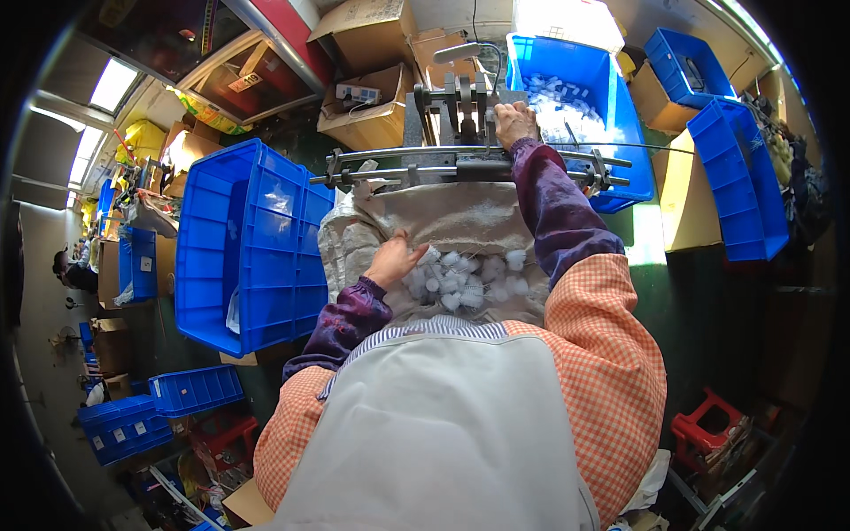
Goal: The person repeatedly picks small white cotton-like objects from a cloth bag and places them into a mechanical device. The person handles the objects one at a time, transferring them from the bag to the machine's input area. The task is performed continuously throughout the clip.
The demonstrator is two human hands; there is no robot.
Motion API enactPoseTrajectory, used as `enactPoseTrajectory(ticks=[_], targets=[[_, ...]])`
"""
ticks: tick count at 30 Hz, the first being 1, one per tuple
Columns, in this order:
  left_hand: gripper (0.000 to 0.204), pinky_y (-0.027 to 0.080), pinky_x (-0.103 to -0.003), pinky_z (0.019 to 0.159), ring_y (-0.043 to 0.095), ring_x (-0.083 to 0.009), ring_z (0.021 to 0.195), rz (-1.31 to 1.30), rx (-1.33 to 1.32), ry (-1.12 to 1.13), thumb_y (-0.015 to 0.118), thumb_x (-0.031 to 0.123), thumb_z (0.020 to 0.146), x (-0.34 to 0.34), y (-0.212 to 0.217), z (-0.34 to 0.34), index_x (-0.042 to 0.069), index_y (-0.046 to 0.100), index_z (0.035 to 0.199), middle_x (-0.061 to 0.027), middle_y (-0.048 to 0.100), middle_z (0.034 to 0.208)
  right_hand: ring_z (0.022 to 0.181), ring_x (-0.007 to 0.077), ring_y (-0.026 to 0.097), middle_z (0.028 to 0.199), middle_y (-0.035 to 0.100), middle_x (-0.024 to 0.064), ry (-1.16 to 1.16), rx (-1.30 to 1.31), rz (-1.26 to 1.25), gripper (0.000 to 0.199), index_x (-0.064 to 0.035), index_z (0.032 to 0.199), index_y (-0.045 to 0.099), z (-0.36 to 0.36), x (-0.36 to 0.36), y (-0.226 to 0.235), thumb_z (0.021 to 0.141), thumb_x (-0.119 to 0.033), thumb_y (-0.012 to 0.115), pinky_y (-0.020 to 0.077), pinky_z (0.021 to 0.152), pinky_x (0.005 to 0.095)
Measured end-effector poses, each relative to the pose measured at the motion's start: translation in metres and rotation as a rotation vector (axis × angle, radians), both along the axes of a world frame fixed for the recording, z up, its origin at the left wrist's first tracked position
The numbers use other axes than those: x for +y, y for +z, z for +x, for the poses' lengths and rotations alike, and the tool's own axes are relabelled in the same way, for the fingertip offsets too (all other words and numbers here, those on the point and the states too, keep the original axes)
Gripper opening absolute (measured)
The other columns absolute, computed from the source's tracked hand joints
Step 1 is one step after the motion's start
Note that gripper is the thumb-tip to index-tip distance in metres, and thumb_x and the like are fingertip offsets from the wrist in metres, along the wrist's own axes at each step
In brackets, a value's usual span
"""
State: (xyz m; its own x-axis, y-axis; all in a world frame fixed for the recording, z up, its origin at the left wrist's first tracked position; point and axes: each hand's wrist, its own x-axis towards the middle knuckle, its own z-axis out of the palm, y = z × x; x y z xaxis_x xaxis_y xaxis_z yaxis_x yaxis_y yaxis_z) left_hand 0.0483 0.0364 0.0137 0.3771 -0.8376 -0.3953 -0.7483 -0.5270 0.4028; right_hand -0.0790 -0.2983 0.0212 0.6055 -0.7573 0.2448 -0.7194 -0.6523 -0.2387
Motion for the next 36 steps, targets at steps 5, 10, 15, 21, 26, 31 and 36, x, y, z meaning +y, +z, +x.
enactPoseTrajectory(ticks=[5,10,15,21,26,31,36], targets=[[0.062,0.045,-0.041,0.083,0.056,-0.0382,0.097,0.075,0.092,-0.103,0.061,0.046,0.078,0.011,0.002,0.012,-0.006,0.048,0.109,-0.0268,0.058,0.101,0.105,0.0227,0.050,0.104,0.061,-0.0011,-0.124,0.110,0.008,0.022,-0.0201,0.102,0.059,0.002,0.001,0.004,0.085,-0.028,0.048,0.0303,0.091,0.0452],[0.054,0.043,-0.037,0.087,0.054,-0.0364,0.102,-0.012,0.178,-0.188,0.068,0.024,0.073,0.019,-0.016,0.021,-0.005,0.048,0.114,-0.0253,0.057,0.106,0.110,0.0229,0.044,0.110,0.057,0.0006,-0.248,0.149,-0.009,0.025,-0.0191,0.100,0.062,-0.011,0.002,0.006,0.081,-0.031,0.052,0.0271,0.093,0.0466],[0.051,0.043,-0.036,0.088,0.054,-0.0339,0.104,-0.038,0.257,-0.311,0.064,0.014,0.073,0.010,0.003,0.018,-0.003,0.047,0.117,-0.0235,0.057,0.108,0.111,0.0256,0.037,0.110,0.050,0.0070,-0.220,0.093,-0.035,0.030,-0.0120,0.098,0.063,-0.017,0.017,0.005,0.078,-0.032,0.055,0.0246,0.094,0.0448],[0.038,0.042,-0.038,0.088,0.053,-0.0360,0.103,-0.122,0.226,-0.282,0.055,0.010,0.077,0.000,-0.007,0.012,-0.001,0.050,0.113,-0.0226,0.057,0.106,0.107,0.0259,0.038,0.104,0.050,0.0073,-0.180,0.023,-0.040,0.026,-0.0115,0.097,0.062,0.019,0.035,0.001,0.077,-0.027,0.053,0.0236,0.094,0.0447],[0.026,0.044,-0.042,0.082,0.056,-0.0367,0.092,-0.214,0.062,-0.155,0.050,0.006,0.079,-0.009,0.009,0.003,0.004,0.055,0.105,-0.0203,0.059,0.096,0.109,0.0260,0.039,0.105,0.051,0.0086,-0.167,0.065,-0.087,0.025,-0.0113,0.099,0.061,0.038,0.050,0.007,0.081,-0.026,0.050,0.0229,0.095,0.0456],[0.023,0.044,-0.040,0.078,0.056,-0.0355,0.089,-0.474,0.073,-0.140,0.049,0.005,0.081,-0.013,0.012,0.002,0.005,0.055,0.103,-0.0188,0.058,0.095,0.108,0.0259,0.041,0.106,0.052,0.0084,-0.175,0.105,-0.046,0.026,-0.0113,0.099,0.062,0.017,0.042,0.011,0.081,-0.026,0.050,0.0234,0.095,0.0456],[0.020,0.046,-0.038,0.076,0.058,-0.0338,0.089,-0.654,0.118,-0.080,0.049,0.005,0.083,-0.017,0.025,0.002,0.002,0.057,0.100,-0.0176,0.060,0.095,0.106,0.0255,0.050,0.104,0.055,0.0096,-0.166,0.160,-0.080,0.025,-0.0106,0.099,0.060,-0.010,0.022,0.013,0.081,-0.024,0.048,0.0292,0.094,0.0466]])
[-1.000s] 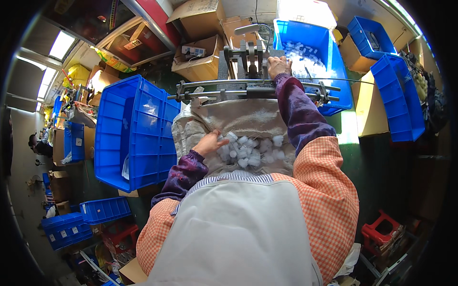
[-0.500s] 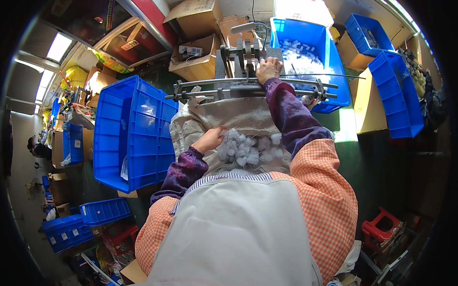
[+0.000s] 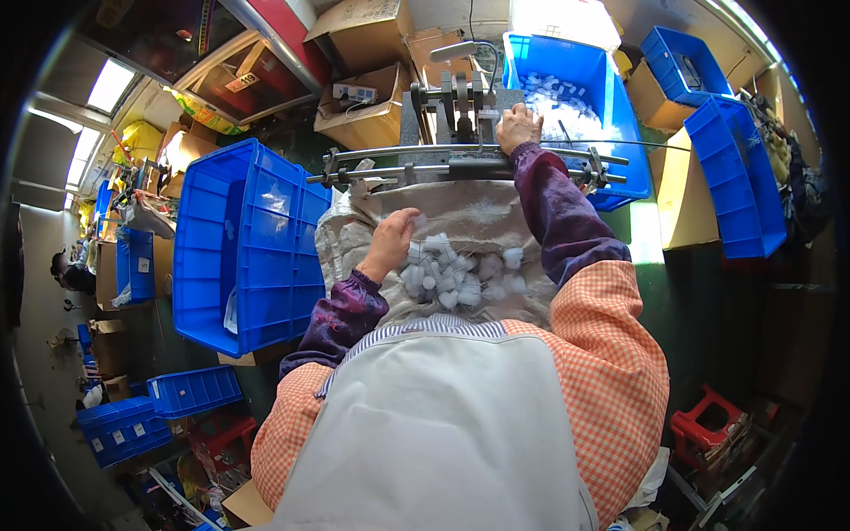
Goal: The person repeatedly picks small white cotton-like objects from a cloth bag and places them into a mechanical device. The person handles the objects one at a time, transferring them from the bag to the machine's input area. The task is performed continuously throughout the clip.
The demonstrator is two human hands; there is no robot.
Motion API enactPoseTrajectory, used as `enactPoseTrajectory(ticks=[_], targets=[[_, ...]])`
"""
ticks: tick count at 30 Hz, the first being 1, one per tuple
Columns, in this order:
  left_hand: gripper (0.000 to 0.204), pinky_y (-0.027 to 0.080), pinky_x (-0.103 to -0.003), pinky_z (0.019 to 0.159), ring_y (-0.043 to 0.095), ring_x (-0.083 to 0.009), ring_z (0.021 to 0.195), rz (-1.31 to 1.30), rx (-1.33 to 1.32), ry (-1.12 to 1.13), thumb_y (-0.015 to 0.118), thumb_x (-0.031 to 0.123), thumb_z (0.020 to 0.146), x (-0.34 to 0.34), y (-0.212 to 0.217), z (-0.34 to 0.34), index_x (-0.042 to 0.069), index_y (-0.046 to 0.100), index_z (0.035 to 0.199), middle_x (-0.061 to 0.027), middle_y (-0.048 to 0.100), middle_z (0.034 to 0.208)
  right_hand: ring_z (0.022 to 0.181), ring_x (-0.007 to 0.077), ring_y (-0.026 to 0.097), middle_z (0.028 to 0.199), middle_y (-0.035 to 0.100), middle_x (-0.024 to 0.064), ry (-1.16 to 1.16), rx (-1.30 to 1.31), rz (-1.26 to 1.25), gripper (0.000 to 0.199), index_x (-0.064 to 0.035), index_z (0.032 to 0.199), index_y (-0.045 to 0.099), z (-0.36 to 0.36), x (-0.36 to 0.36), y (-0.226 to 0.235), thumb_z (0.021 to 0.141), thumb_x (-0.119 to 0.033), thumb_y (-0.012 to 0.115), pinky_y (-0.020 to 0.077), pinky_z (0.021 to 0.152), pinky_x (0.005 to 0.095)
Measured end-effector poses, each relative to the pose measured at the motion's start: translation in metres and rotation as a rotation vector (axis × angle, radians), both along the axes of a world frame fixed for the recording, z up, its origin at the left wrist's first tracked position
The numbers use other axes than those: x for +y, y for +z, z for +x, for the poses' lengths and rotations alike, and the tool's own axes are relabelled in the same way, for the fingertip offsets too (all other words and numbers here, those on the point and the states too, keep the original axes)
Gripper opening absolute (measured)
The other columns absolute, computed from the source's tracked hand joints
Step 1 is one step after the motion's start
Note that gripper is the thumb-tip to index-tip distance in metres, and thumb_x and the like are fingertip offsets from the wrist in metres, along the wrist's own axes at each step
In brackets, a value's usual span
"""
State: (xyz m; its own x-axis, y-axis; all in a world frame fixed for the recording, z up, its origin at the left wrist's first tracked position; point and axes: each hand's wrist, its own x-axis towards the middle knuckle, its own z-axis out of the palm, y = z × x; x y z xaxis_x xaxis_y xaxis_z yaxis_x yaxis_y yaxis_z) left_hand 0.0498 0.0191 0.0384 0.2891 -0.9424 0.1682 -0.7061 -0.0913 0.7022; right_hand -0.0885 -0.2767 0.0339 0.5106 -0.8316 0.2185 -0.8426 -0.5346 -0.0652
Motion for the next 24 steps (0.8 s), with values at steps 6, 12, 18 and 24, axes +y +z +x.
enactPoseTrajectory(ticks=[6,12,18,24], targets=[[0.018,0.048,-0.035,0.073,0.061,-0.0333,0.086,-0.117,0.046,-0.055,0.052,0.006,0.084,-0.013,0.024,-0.012,0.000,0.058,0.100,-0.0181,0.062,0.093,0.093,0.0249,0.061,0.098,0.063,0.0112,-0.051,0.143,0.071,0.020,-0.0110,0.093,0.060,-0.015,-0.036,0.005,0.081,-0.015,0.044,0.0309,0.093,0.0466],[0.018,0.048,-0.034,0.073,0.061,-0.0325,0.086,-0.174,0.080,-0.153,0.052,0.005,0.085,-0.033,0.042,-0.034,0.000,0.058,0.100,-0.0185,0.062,0.094,0.087,0.0285,0.063,0.105,0.058,0.0185,-0.242,-0.055,0.006,0.034,-0.0078,0.109,0.054,-0.054,-0.031,0.038,0.080,-0.024,0.057,0.0477,0.078,0.0422],[0.023,0.048,-0.035,0.072,0.061,-0.0328,0.083,-0.256,0.132,-0.108,0.053,0.008,0.086,-0.055,0.054,-0.048,0.002,0.054,0.108,-0.0185,0.062,0.091,0.087,0.0216,0.058,0.108,0.059,0.0162,0.812,-0.372,0.954,0.035,-0.0042,0.117,0.053,-0.044,0.088,0.064,0.082,-0.008,0.052,0.0455,0.079,0.0307],[0.036,0.044,-0.038,0.080,0.054,-0.0295,0.093,0.043,-0.232,-0.037,0.061,0.016,0.079,-0.033,0.001,-0.041,0.007,0.050,0.112,-0.0121,0.057,0.098,0.082,0.0321,0.057,0.087,0.060,0.0154,0.402,-0.376,0.203,0.017,-0.0070,0.096,0.061,-0.023,0.028,0.021,0.083,-0.013,0.051,0.0456,0.074,0.0390]])
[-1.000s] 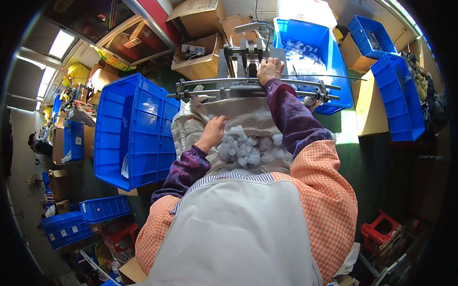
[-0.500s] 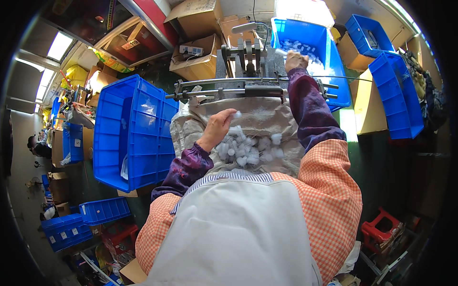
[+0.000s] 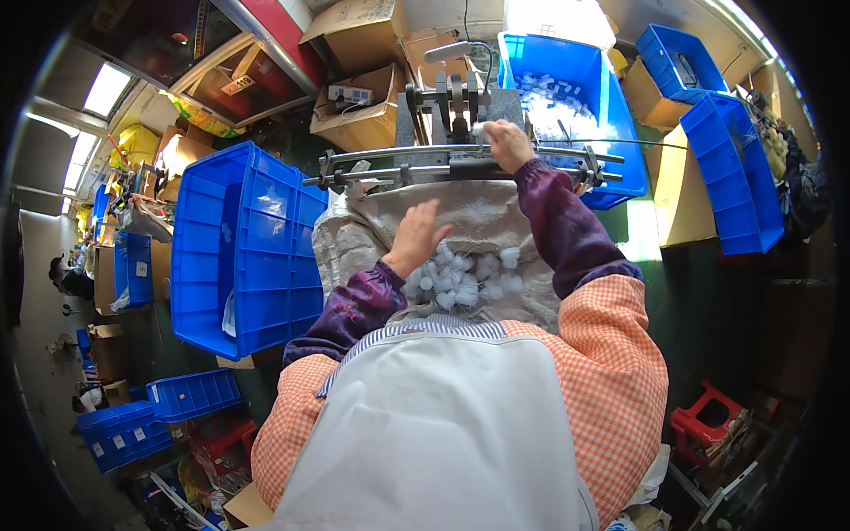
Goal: The person repeatedly picks small white cotton-like objects from a cloth bag and places them into a mechanical device. The person handles the objects one at a time, transferring them from the bag to the machine's input area. The task is performed continuously throughout the clip.
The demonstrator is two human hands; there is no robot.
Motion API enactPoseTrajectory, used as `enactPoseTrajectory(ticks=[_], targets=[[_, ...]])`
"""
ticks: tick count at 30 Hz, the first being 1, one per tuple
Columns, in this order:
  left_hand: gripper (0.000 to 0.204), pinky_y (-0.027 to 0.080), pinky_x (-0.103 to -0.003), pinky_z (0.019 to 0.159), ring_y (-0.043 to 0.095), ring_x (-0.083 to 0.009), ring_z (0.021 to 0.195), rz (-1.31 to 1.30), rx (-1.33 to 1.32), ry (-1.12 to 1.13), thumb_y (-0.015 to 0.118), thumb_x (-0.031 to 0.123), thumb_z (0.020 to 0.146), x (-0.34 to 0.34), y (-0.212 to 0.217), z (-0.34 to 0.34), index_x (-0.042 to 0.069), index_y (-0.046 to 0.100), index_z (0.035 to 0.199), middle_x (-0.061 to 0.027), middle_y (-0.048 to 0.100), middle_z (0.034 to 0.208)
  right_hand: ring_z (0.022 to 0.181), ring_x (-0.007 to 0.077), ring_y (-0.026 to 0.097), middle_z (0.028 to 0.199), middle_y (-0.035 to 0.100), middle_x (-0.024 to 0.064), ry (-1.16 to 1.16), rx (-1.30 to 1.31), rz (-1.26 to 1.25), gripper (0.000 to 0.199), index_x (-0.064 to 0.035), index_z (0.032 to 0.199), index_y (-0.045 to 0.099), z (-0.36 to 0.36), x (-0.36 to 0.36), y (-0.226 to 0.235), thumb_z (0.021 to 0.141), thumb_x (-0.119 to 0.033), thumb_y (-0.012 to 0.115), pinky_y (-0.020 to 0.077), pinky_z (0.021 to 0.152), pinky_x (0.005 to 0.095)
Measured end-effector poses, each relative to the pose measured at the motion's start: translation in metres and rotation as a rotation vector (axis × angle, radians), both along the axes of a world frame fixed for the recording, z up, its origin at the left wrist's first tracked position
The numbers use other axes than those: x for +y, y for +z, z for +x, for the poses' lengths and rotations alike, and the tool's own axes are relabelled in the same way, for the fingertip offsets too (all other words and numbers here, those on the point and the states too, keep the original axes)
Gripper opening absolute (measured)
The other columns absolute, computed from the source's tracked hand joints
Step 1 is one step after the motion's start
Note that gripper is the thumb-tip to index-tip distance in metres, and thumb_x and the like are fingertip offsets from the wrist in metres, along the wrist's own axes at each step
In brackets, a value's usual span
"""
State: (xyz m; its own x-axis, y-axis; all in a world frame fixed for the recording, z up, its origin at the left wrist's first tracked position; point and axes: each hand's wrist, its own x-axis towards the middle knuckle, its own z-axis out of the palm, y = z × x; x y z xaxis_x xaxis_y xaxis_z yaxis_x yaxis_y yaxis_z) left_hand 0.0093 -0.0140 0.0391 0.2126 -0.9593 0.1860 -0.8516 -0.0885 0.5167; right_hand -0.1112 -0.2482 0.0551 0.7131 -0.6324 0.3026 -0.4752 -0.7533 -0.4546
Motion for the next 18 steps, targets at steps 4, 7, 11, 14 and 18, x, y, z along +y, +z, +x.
enactPoseTrajectory(ticks=[4,7,11,14,18], targets=[[0.039,0.043,-0.039,0.079,0.052,-0.0270,0.096,0.325,-0.246,-0.049,0.063,0.017,0.073,0.024,-0.042,-0.003,0.009,0.052,0.109,-0.0086,0.055,0.098,0.095,0.0251,0.052,0.093,0.059,0.0051,-0.227,0.168,-0.218,0.015,-0.0134,0.092,0.062,0.018,-0.033,-0.023,0.082,-0.016,0.051,0.0432,0.080,0.0376],[0.038,0.044,-0.039,0.076,0.053,-0.0269,0.095,0.336,-0.251,-0.045,0.059,0.015,0.074,0.030,-0.054,-0.003,0.010,0.052,0.110,-0.0090,0.056,0.099,0.097,0.0247,0.050,0.094,0.058,0.0023,-0.279,0.289,-0.254,0.015,-0.0147,0.093,0.062,0.027,-0.039,-0.029,0.082,-0.020,0.053,0.0418,0.081,0.0385],[0.036,0.044,-0.038,0.078,0.055,-0.0268,0.093,0.294,-0.198,-0.046,0.055,0.012,0.075,0.032,-0.055,-0.001,0.010,0.051,0.111,-0.0096,0.059,0.099,0.101,0.0232,0.048,0.098,0.058,0.0005,-0.281,0.312,-0.230,0.017,-0.0154,0.094,0.062,0.031,-0.042,-0.031,0.084,-0.022,0.051,0.0388,0.082,0.0392],[0.035,0.045,-0.037,0.078,0.055,-0.0274,0.093,0.317,-0.153,-0.036,0.054,0.011,0.076,0.030,-0.046,-0.002,0.009,0.050,0.111,-0.0104,0.059,0.100,0.101,0.0224,0.048,0.098,0.058,0.0004,-0.262,0.259,-0.212,0.018,-0.0155,0.095,0.062,0.030,-0.050,-0.037,0.084,-0.024,0.050,0.0374,0.084,0.0396],[0.032,0.045,-0.038,0.078,0.056,-0.0290,0.092,0.307,-0.139,-0.050,0.053,0.011,0.076,0.029,-0.046,0.000,0.008,0.050,0.108,-0.0118,0.060,0.100,0.103,0.0221,0.048,0.102,0.059,-0.0009,-0.269,0.254,-0.142,0.021,-0.0180,0.098,0.063,0.031,-0.051,-0.032,0.085,-0.028,0.050,0.0355,0.086,0.0391]])
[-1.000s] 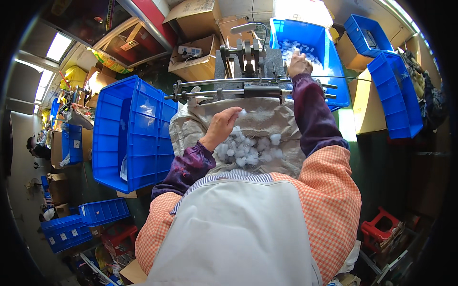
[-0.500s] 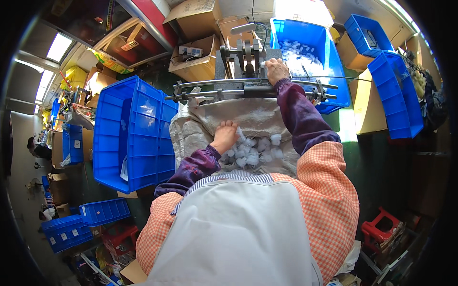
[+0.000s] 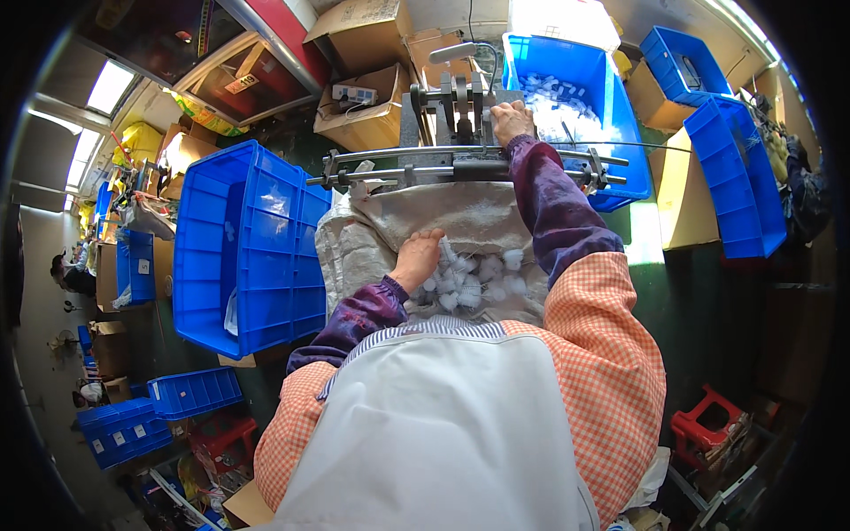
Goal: The person repeatedly picks small white cotton-like objects from a cloth bag and places them into a mechanical device. The person handles the objects one at a time, transferring them from the bag to the machine's input area. The task is performed continuously throughout the clip.
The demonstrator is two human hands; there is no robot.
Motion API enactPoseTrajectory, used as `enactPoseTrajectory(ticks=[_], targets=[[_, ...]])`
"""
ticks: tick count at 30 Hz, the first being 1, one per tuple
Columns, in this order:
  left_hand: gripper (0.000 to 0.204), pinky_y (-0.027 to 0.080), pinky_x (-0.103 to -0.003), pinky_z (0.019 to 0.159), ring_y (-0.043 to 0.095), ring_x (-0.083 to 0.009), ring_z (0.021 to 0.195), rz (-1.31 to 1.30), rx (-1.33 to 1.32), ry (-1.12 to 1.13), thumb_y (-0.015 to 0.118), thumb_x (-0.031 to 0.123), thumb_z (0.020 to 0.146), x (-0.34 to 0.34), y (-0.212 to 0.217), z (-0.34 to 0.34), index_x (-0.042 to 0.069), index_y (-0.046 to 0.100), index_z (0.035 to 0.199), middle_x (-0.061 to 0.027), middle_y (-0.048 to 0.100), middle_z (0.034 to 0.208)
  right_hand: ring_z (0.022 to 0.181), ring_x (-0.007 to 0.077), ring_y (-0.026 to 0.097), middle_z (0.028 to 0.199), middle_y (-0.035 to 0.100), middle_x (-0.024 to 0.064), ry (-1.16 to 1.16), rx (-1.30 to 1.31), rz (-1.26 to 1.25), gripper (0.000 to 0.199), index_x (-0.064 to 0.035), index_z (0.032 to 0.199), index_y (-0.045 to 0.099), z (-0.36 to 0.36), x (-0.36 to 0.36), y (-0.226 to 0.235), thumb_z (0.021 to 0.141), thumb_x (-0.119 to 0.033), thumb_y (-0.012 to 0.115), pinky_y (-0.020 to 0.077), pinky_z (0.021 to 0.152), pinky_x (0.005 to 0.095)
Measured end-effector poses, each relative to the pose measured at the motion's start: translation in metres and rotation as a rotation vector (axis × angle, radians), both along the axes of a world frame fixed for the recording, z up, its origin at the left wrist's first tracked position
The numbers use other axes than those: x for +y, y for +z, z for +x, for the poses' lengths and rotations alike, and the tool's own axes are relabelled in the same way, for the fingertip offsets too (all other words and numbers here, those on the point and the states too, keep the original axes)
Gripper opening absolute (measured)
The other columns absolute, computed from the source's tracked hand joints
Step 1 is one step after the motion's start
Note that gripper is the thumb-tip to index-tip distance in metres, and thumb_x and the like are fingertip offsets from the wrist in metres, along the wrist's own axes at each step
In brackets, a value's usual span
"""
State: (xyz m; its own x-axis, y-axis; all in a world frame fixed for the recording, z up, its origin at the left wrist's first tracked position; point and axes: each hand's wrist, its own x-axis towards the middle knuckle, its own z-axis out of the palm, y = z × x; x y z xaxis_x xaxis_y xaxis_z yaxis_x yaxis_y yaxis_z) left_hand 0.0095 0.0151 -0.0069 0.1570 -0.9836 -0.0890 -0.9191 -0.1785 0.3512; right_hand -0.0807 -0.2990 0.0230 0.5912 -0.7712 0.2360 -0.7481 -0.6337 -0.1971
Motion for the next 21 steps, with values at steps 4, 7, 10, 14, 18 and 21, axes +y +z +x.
enactPoseTrajectory(ticks=[4,7,10,14,18,21], targets=[[0.030,0.046,-0.039,0.078,0.057,-0.0304,0.090,-0.054,0.026,0.053,0.054,0.010,0.076,0.000,-0.002,-0.001,0.007,0.050,0.106,-0.0129,0.060,0.095,0.106,0.0218,0.048,0.107,0.059,-0.0029,-0.063,0.048,0.109,0.024,-0.0209,0.101,0.063,0.003,-0.003,0.001,0.085,-0.032,0.049,0.0332,0.089,0.0419],[0.029,0.046,-0.038,0.078,0.057,-0.0306,0.089,-0.107,0.024,0.011,0.053,0.007,0.076,0.000,0.001,0.001,0.007,0.051,0.105,-0.0133,0.060,0.093,0.108,0.0222,0.048,0.108,0.059,-0.0018,-0.137,0.105,0.102,0.026,-0.0208,0.102,0.062,0.005,-0.001,0.004,0.084,-0.035,0.050,0.0321,0.090,0.0446],[0.028,0.046,-0.037,0.078,0.056,-0.0296,0.089,-0.200,0.023,-0.025,0.051,0.004,0.076,-0.001,0.001,0.003,0.006,0.052,0.104,-0.0133,0.059,0.095,0.109,0.0228,0.048,0.109,0.059,0.0002,-0.230,0.115,0.008,0.028,-0.0196,0.103,0.062,-0.004,0.000,0.000,0.083,-0.035,0.052,0.0315,0.091,0.0451],[0.026,0.046,-0.035,0.077,0.055,-0.0290,0.090,-0.331,0.081,0.029,0.049,0.001,0.076,-0.001,0.009,0.002,0.004,0.055,0.102,-0.0132,0.057,0.098,0.110,0.0250,0.042,0.108,0.055,0.0049,-0.237,0.052,-0.011,0.031,-0.0152,0.103,0.061,-0.012,0.022,0.011,0.079,-0.032,0.054,0.0279,0.094,0.0439],[0.024,0.046,-0.037,0.077,0.054,-0.0301,0.089,-0.462,0.128,-0.008,0.051,0.001,0.078,-0.009,0.029,0.000,0.003,0.055,0.101,-0.0136,0.055,0.101,0.110,0.0257,0.038,0.107,0.049,0.0074,-0.203,0.058,0.022,0.033,-0.0109,0.101,0.061,-0.010,0.025,0.010,0.077,-0.032,0.055,0.0251,0.095,0.0439],[0.022,0.046,-0.037,0.074,0.055,-0.0307,0.086,-0.548,0.186,-0.008,0.055,0.001,0.079,-0.014,0.040,-0.004,0.003,0.055,0.101,-0.0135,0.052,0.099,0.109,0.0257,0.038,0.106,0.050,0.0074,-0.178,0.048,0.009,0.032,-0.0108,0.100,0.061,0.005,0.033,0.006,0.075,-0.030,0.055,0.0260,0.093,0.0433]])
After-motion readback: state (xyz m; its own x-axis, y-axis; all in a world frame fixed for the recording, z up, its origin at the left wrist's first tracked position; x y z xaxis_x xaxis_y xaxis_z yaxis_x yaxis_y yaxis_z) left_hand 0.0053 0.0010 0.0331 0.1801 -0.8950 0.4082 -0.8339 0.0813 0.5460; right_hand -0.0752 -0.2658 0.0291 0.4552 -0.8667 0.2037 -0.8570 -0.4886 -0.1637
